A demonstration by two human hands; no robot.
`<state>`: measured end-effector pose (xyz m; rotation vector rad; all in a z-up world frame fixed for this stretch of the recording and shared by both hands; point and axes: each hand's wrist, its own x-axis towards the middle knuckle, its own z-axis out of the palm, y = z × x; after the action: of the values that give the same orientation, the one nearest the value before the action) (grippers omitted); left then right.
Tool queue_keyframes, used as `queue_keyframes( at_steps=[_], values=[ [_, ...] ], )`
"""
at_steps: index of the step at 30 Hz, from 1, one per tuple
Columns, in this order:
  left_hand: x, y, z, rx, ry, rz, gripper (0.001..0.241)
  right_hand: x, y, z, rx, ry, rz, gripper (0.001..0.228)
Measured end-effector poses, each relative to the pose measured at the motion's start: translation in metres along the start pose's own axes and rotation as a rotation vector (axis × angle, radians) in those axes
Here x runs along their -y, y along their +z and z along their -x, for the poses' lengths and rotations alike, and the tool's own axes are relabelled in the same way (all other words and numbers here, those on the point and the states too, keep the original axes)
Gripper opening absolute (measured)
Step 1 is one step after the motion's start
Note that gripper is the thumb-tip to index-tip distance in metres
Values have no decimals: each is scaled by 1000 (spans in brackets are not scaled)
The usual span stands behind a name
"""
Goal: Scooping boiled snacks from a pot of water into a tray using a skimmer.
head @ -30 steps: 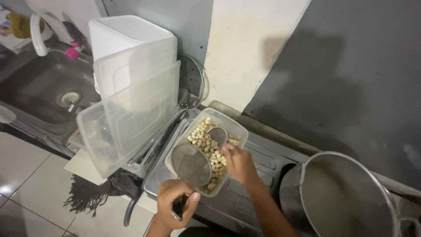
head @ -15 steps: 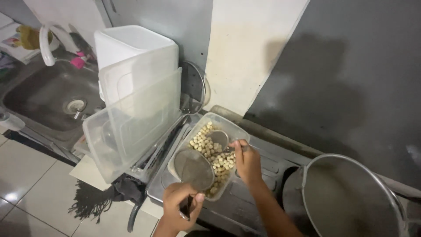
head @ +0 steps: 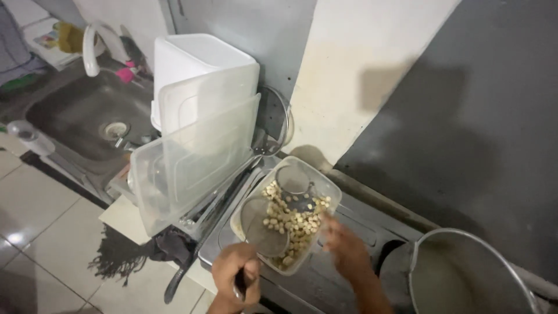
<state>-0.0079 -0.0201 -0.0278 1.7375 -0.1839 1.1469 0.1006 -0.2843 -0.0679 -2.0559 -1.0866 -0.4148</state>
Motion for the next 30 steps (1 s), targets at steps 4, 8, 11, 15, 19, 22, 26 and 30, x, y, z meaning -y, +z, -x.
queue_keyframes(
  at_steps=[4, 8, 11, 15, 19, 22, 26, 30],
  values=[
    [1, 4, -5, 30, 22, 70, 22, -2, -7, -26, 36, 219, 101, 25],
    [6, 5, -14, 62, -27, 100, 18, -1, -10, -48, 238, 358, 2, 46],
    [10, 1, 0, 43, 9, 111, 18, 16, -19, -57, 362, 394, -44, 47],
    [16, 0, 7, 62, 73, 88, 14, -6, -25, -55, 462, 285, 88, 37],
    [-1, 4, -11, 64, 57, 176, 13, -7, -38, -82, 511, 231, 86, 35],
    [-6, 2, -12, 103, 108, 106, 14, -11, -40, -88, 529, 243, 77, 39],
    [-11, 1, -8, 184, 102, 340, 20, 21, -29, -88, 614, 149, 385, 39],
    [-13, 2, -10, 193, 136, 384, 21, 39, 5, -88, 539, 62, 537, 27]
  ],
)
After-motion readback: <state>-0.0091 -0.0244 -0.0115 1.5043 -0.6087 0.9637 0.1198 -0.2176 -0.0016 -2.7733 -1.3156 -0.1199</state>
